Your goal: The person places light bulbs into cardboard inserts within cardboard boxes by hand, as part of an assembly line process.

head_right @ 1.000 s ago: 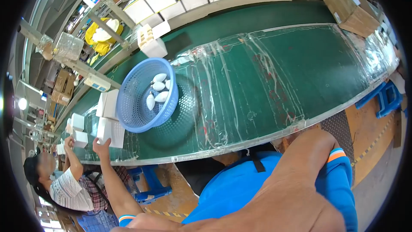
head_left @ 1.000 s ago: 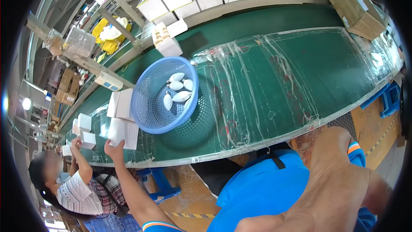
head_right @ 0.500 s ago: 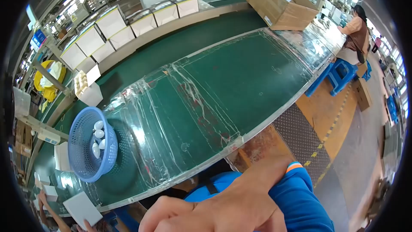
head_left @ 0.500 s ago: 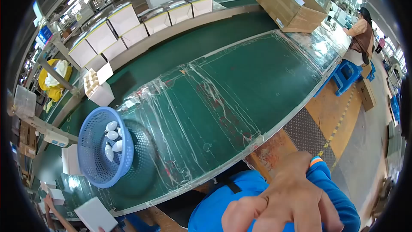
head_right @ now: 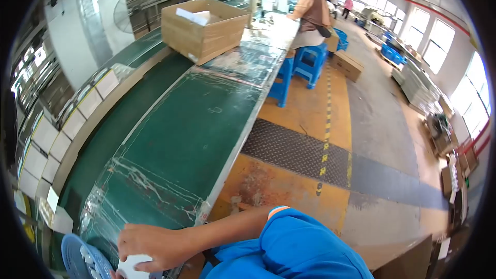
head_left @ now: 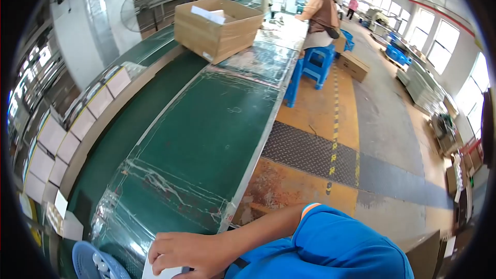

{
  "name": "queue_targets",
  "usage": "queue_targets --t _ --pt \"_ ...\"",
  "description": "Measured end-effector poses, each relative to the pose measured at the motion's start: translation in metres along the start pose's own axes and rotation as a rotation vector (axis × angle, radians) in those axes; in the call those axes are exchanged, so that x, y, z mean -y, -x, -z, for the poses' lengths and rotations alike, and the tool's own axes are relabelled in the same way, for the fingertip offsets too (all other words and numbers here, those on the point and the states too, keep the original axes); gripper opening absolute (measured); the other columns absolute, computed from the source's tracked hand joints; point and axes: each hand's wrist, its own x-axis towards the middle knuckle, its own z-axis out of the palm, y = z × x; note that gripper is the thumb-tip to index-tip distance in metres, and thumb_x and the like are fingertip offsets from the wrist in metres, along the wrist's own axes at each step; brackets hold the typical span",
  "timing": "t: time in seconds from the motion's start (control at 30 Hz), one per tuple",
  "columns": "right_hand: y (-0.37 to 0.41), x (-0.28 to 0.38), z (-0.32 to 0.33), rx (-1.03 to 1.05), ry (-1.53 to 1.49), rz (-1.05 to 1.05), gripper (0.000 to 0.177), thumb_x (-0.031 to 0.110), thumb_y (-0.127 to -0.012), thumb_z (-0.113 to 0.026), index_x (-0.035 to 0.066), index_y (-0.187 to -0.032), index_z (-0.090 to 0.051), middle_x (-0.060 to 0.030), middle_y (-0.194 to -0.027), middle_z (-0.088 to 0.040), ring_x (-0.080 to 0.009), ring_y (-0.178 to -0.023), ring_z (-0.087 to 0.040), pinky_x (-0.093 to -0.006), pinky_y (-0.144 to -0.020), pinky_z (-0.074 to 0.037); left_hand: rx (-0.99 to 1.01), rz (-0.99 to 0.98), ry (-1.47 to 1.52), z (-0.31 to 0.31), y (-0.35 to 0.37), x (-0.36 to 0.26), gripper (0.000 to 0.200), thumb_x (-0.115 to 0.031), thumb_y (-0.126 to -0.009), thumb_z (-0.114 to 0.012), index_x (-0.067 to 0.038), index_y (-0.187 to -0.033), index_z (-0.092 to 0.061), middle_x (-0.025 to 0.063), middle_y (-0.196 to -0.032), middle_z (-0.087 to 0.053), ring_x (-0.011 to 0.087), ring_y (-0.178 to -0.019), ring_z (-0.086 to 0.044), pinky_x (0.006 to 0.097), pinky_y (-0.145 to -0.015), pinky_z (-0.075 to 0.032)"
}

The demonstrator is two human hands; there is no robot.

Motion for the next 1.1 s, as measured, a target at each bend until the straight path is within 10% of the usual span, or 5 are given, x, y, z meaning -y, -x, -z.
queue_targets --t 0.43,0.67,0.77,0.87,1.1 --pt "-0.007 -0.059 -0.014 0.323 0.881 0.003 0.019 0.02 -0.07 -0.067 0.003 -0.076 -0.069 -0.0143 -0.093 -0.059 -0.0318 -0.102 -0.051 -0.0416 -0.079 -0.039 0.334 0.421 0.594 -0.091 0.004 0.105 0.094 -0.008 -0.078 -0.073 0.001 -0.149 -0.012 0.0219 -0.143 -0.034 0.0288 -0.125 -0.041 0.0448 -0.103 -0.038" --pt "-0.041 -0.052 -0.004 0.724 0.859 -0.065 0.022 0.022 -0.076 -0.055 0.002 -0.068 -0.062 -0.0172 -0.077 -0.06 -0.0342 -0.076 -0.06 -0.0445 -0.059 -0.045 0.03 0.094 0.742 -0.099 0.004 0.07 0.057 -0.007 -0.069 -0.08 0.002 -0.12 -0.055 0.0134 -0.115 -0.059 0.0243 -0.099 -0.059 0.0368 -0.083 -0.051" --pt "-0.047 -0.036 0.0 0.734 0.691 -0.104 0.016 0.018 -0.074 -0.059 0.002 -0.069 -0.061 -0.0188 -0.077 -0.061 -0.0384 -0.075 -0.061 -0.048 -0.064 -0.049 0.105 0.393 0.457 -0.08 0.007 0.022 0.047 -0.006 -0.067 -0.08 0.001 -0.11 -0.063 0.0104 -0.105 -0.066 0.0244 -0.093 -0.063 0.0371 -0.085 -0.05" --pt "-0.06 -0.015 0.001 0.896 0.769 -0.217 0.029 0.011 -0.066 -0.07 -0.001 -0.09 -0.059 -0.0267 -0.106 -0.059 -0.0393 -0.094 -0.059 -0.0443 -0.079 -0.05 0.127 0.184 0.245 -0.073 -0.001 0.006 0.114 -0.025 -0.053 -0.092 0.002 -0.142 -0.026 0.0165 -0.128 -0.047 0.0315 -0.119 -0.049 0.0409 -0.101 -0.039" --pt "-0.068 -0.016 -0.004 0.897 0.916 -0.033 0.025 0.004 -0.065 -0.069 -0.007 -0.083 -0.056 -0.0279 -0.086 -0.06 -0.0408 -0.084 -0.061 -0.0456 -0.072 -0.052 0.035 0.092 0.371 -0.075 -0.018 -0.003 0.121 -0.029 -0.053 -0.092 0.003 -0.145 -0.021 0.0185 -0.13 -0.043 0.0357 -0.121 -0.046 0.0441 -0.101 -0.038"
